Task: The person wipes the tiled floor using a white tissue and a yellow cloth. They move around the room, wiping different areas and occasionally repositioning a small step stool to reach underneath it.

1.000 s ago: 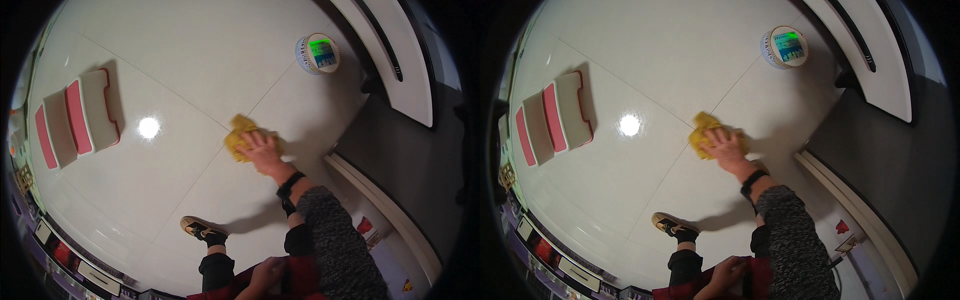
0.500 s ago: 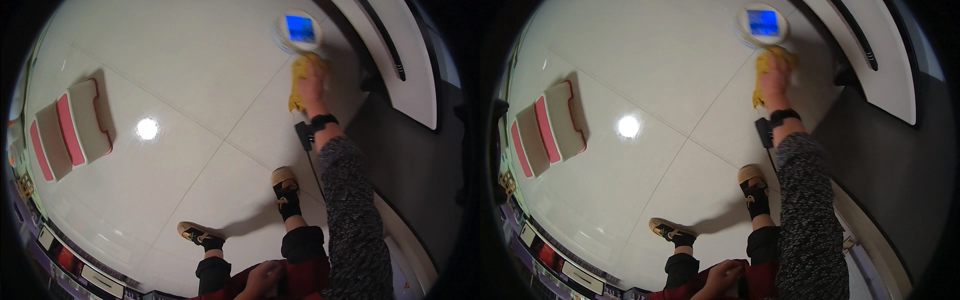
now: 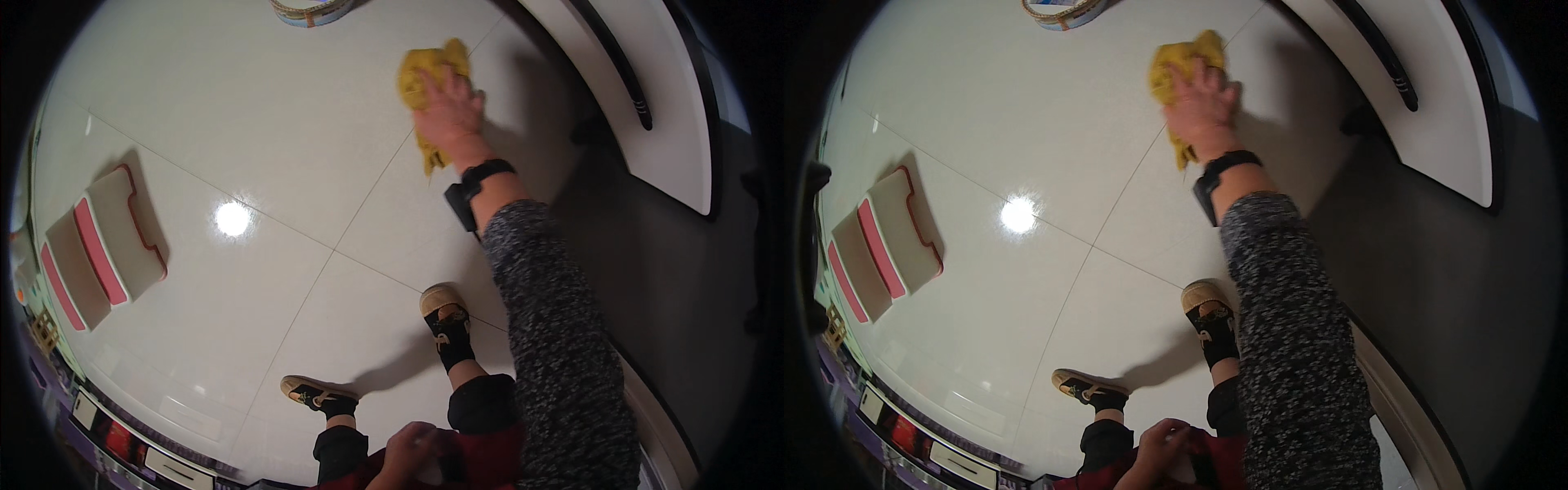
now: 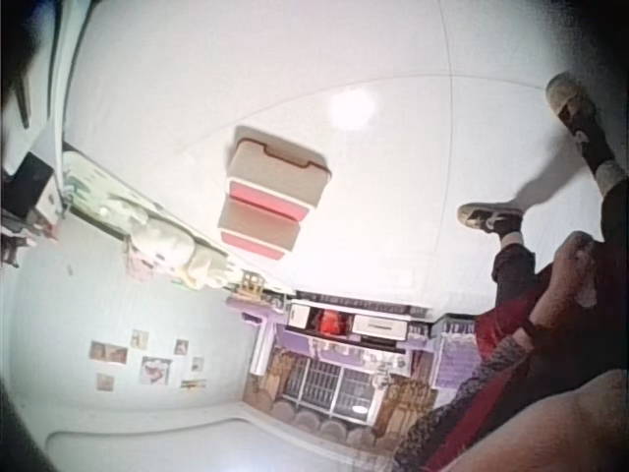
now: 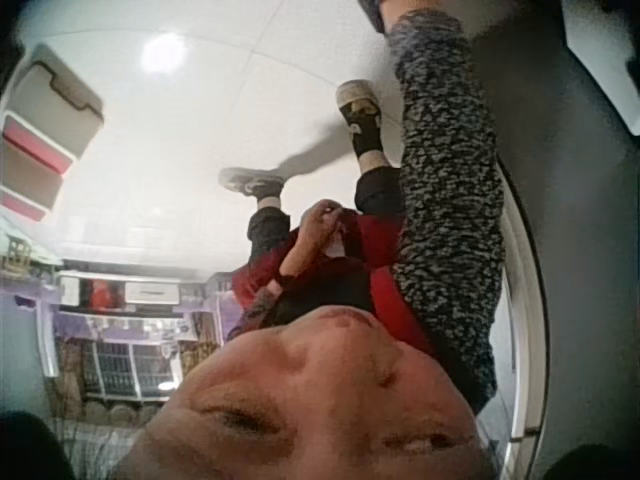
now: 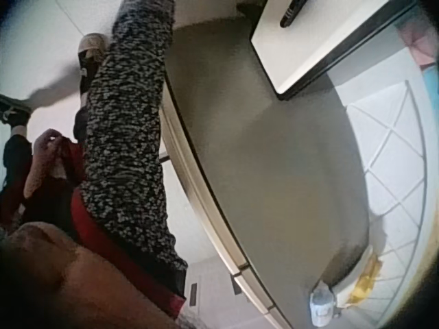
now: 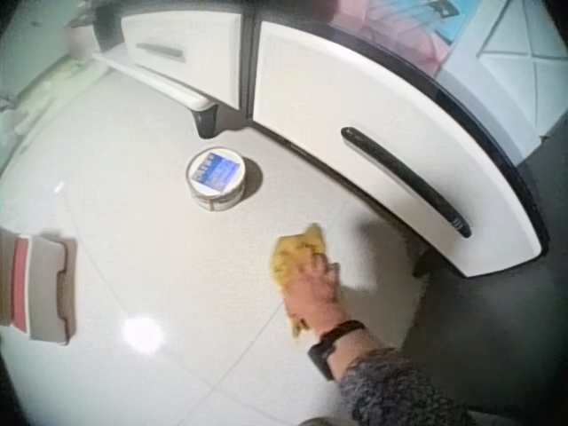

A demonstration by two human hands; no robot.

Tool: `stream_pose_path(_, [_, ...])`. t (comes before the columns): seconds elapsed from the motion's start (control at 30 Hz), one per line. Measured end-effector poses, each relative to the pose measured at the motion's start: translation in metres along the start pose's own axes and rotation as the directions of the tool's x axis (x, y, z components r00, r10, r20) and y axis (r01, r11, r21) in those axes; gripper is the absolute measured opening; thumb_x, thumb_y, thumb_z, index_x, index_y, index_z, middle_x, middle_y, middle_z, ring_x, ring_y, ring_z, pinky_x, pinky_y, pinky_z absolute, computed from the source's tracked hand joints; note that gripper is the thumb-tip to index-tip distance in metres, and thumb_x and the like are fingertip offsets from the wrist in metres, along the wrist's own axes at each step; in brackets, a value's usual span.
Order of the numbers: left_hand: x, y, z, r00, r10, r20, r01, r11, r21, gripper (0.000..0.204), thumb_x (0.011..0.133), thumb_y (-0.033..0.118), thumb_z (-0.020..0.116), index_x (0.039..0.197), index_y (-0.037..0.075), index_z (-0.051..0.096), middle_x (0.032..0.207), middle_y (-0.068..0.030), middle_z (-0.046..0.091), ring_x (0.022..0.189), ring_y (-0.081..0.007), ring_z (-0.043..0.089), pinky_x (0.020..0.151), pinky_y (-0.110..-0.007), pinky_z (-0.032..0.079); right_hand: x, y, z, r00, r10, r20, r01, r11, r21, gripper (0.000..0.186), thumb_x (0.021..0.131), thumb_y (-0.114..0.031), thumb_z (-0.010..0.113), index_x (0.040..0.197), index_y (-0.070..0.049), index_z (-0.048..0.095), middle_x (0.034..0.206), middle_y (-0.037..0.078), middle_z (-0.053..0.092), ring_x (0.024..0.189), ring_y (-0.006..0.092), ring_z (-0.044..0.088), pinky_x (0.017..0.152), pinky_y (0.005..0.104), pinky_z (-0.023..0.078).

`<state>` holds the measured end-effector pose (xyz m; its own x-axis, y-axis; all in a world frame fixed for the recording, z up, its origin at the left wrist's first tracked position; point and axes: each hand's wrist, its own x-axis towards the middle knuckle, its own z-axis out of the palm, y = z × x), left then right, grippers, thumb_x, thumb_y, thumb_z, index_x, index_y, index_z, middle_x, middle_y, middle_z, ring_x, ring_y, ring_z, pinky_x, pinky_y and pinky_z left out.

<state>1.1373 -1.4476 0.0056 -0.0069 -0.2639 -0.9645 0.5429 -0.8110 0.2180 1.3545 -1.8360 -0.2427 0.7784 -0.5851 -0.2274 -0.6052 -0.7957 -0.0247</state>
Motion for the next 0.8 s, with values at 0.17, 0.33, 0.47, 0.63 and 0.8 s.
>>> stream_pose_path(0.17, [0.003,-0.008,-0.001,0.999,0.041,-0.014,-0.04,0.994,0.097,0.016,0.081,0.015,0.061,0.09,0.001,0.063,0.079,-0.0094,0.065,0.075,-0.0166,0.063,0.067,-0.029,0.05,-0.038,0.107,0.02,0.905,0.413,-0.102,-0.422,0.902,-0.094,0.062,0.08,-0.043,0.049,0.134,-0.017,0.034,0.137,0.012,0.031,0.124,0.0309,0.03,0.101,0.0496,0.024])
stream_pose_path(0.33, [-0.009,-0.023,-0.002,0.999,0.006,0.038,-0.007,1.0,0.029,0.016,0.081,0.015,0.061,0.09,0.001,0.062,0.08,-0.0088,0.065,0.073,-0.0165,0.063,0.066,-0.028,0.05,-0.115,0.169,0.027,0.898,0.436,-0.053,-0.436,0.9,0.02,0.057,0.08,-0.037,0.051,0.125,-0.002,0.043,0.13,0.02,0.04,0.118,0.0343,0.039,0.1,0.0459,0.03])
stream_pose_path(0.47, [-0.023,-0.047,-0.005,0.995,-0.036,0.09,0.042,0.997,-0.06,0.015,0.081,0.014,0.061,0.09,0.002,0.063,0.08,-0.0086,0.065,0.069,-0.0161,0.063,0.065,-0.027,0.05,-0.159,0.141,0.035,0.788,0.612,-0.065,-0.59,0.781,0.206,0.059,0.078,-0.036,0.055,0.121,0.002,0.044,0.115,0.023,0.05,0.108,0.0358,0.047,0.094,0.0445,0.036])
stream_pose_path(0.63, [-0.032,-0.086,-0.004,0.994,0.069,0.083,-0.084,0.978,0.19,0.018,0.083,0.018,0.059,0.091,0.003,0.063,0.077,-0.0089,0.065,0.067,-0.0161,0.063,0.063,-0.028,0.049,-0.221,0.028,0.066,0.891,0.454,0.023,-0.454,0.891,0.0,0.066,0.076,-0.033,0.058,0.127,0.002,0.035,0.112,0.033,0.044,0.106,0.0454,0.044,0.091,0.0492,0.037])
stream_pose_path(0.8, [-0.032,-0.087,-0.003,0.994,-0.006,0.105,-0.003,0.997,0.08,0.02,0.082,0.021,0.06,0.09,0.003,0.063,0.078,-0.0102,0.066,0.07,-0.02,0.064,0.066,-0.03,0.049,-0.289,-0.125,0.066,0.983,-0.038,0.182,0.053,0.996,-0.078,0.042,0.082,-0.021,0.046,0.124,-0.016,0.046,0.124,0.033,0.03,0.107,0.0532,0.037,0.081,0.0576,0.04])
